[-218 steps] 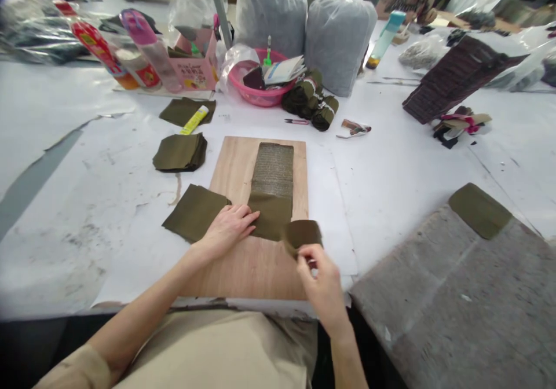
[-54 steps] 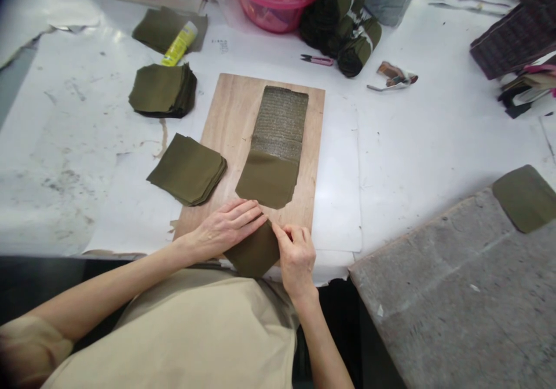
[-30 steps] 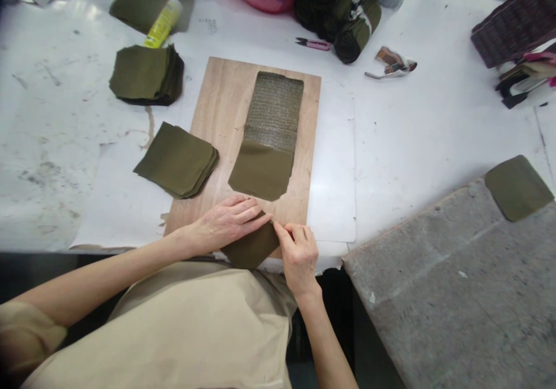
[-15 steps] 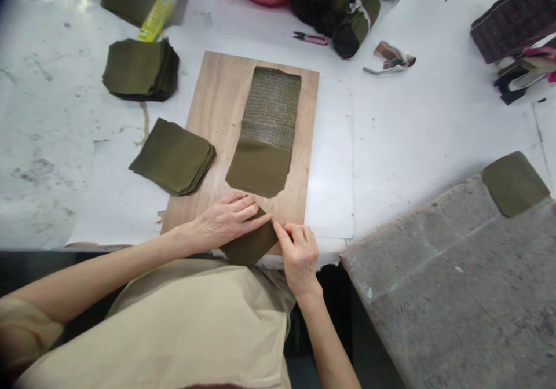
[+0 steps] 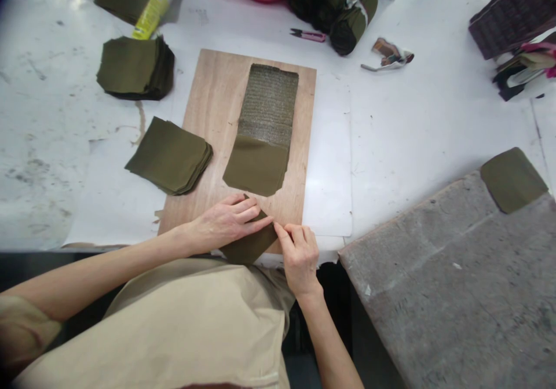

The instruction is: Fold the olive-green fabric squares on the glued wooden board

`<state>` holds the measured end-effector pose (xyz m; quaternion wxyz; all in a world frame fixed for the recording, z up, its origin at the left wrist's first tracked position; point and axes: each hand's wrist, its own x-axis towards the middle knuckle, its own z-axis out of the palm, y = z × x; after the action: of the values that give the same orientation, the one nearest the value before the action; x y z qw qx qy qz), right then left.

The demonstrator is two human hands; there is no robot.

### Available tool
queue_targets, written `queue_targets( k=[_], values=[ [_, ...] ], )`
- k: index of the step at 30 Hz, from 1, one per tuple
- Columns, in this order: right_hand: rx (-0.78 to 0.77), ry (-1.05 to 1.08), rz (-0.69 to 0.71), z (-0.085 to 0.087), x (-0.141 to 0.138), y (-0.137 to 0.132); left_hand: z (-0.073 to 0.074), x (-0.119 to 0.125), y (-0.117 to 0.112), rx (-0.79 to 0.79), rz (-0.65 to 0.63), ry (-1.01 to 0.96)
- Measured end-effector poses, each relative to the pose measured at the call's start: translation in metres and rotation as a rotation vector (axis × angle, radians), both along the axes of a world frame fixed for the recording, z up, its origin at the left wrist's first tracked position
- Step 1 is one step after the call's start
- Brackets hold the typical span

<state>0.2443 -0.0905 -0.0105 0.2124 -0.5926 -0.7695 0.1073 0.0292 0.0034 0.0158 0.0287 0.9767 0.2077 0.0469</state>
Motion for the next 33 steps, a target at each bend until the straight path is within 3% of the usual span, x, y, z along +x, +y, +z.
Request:
queue_targets(
  k=[10,33],
  values=[
    [0.002,0.013,-0.038,-0.003,0.001,-0.004,0.000,0.001,0.000,-0.014,-0.013,0.006],
    [0.010,-0.181,-0.027,0.005,0.009,-0.018,0.003,0.006,-0.005,-0.001,-0.024,0.052]
  ],
)
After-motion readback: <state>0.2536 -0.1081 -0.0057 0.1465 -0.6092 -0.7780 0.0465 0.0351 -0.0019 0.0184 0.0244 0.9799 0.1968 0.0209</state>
